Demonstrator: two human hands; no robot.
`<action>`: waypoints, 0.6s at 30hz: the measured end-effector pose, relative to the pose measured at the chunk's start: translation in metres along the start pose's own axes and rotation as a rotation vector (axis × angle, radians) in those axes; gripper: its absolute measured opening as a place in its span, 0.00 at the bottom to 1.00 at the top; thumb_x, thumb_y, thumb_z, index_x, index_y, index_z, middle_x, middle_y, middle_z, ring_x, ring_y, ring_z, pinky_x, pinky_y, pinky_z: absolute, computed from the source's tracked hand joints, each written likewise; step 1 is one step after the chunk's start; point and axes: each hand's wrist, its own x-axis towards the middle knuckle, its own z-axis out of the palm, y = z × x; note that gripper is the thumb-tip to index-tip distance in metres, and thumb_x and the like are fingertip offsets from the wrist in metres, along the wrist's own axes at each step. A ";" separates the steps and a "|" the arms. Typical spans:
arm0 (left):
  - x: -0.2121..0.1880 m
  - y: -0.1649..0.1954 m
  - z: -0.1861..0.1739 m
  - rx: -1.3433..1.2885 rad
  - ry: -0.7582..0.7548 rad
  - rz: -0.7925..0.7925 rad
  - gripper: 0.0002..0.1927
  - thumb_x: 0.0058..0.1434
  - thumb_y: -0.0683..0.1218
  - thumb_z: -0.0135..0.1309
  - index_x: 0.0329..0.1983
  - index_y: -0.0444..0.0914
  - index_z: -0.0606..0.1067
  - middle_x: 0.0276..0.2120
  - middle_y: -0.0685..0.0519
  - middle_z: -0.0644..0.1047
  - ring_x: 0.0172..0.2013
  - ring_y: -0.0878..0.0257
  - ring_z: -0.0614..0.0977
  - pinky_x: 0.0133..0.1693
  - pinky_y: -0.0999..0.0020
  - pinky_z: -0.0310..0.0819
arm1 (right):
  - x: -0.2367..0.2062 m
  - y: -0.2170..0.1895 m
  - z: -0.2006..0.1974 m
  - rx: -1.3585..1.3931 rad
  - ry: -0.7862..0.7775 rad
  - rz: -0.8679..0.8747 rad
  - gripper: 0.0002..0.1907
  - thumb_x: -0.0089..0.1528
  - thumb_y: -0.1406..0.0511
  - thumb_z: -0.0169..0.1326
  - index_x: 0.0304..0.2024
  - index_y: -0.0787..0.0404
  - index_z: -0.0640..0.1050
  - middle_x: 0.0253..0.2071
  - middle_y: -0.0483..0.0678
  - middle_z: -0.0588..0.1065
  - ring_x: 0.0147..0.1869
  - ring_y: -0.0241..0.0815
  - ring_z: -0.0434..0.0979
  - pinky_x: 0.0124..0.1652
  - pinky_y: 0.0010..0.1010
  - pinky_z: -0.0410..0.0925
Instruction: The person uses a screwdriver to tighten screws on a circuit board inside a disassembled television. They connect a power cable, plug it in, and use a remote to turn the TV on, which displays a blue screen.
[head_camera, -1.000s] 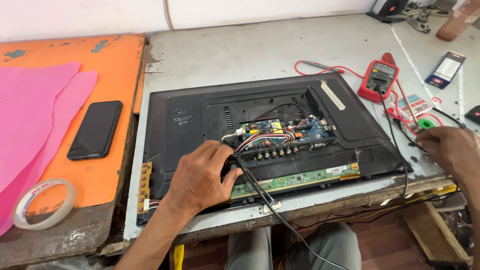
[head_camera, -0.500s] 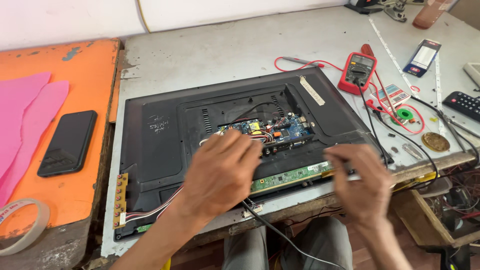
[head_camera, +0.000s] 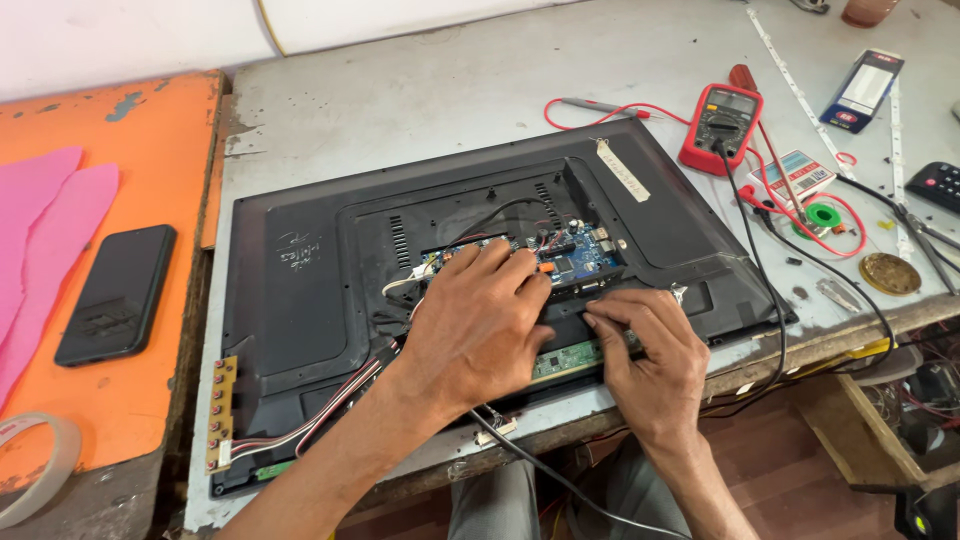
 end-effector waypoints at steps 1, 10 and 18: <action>0.002 0.000 0.004 -0.006 0.003 0.001 0.20 0.44 0.46 0.67 0.38 0.30 0.79 0.39 0.47 0.77 0.44 0.53 0.77 0.46 0.59 0.70 | 0.001 0.004 0.001 -0.010 0.008 -0.009 0.07 0.58 0.75 0.62 0.39 0.64 0.82 0.41 0.49 0.80 0.43 0.43 0.80 0.43 0.32 0.73; 0.012 0.003 0.030 0.004 0.078 0.019 0.19 0.50 0.43 0.67 0.41 0.28 0.79 0.40 0.49 0.76 0.41 0.55 0.78 0.45 0.60 0.76 | 0.005 0.033 0.000 0.028 0.011 0.003 0.07 0.57 0.76 0.63 0.38 0.63 0.82 0.41 0.49 0.80 0.42 0.42 0.79 0.42 0.30 0.72; 0.010 0.000 0.037 -0.004 0.082 0.006 0.19 0.52 0.44 0.66 0.43 0.28 0.78 0.39 0.49 0.75 0.40 0.56 0.78 0.42 0.61 0.77 | 0.008 0.035 0.003 0.018 -0.002 -0.026 0.07 0.57 0.74 0.64 0.38 0.62 0.83 0.40 0.48 0.78 0.44 0.43 0.78 0.43 0.32 0.70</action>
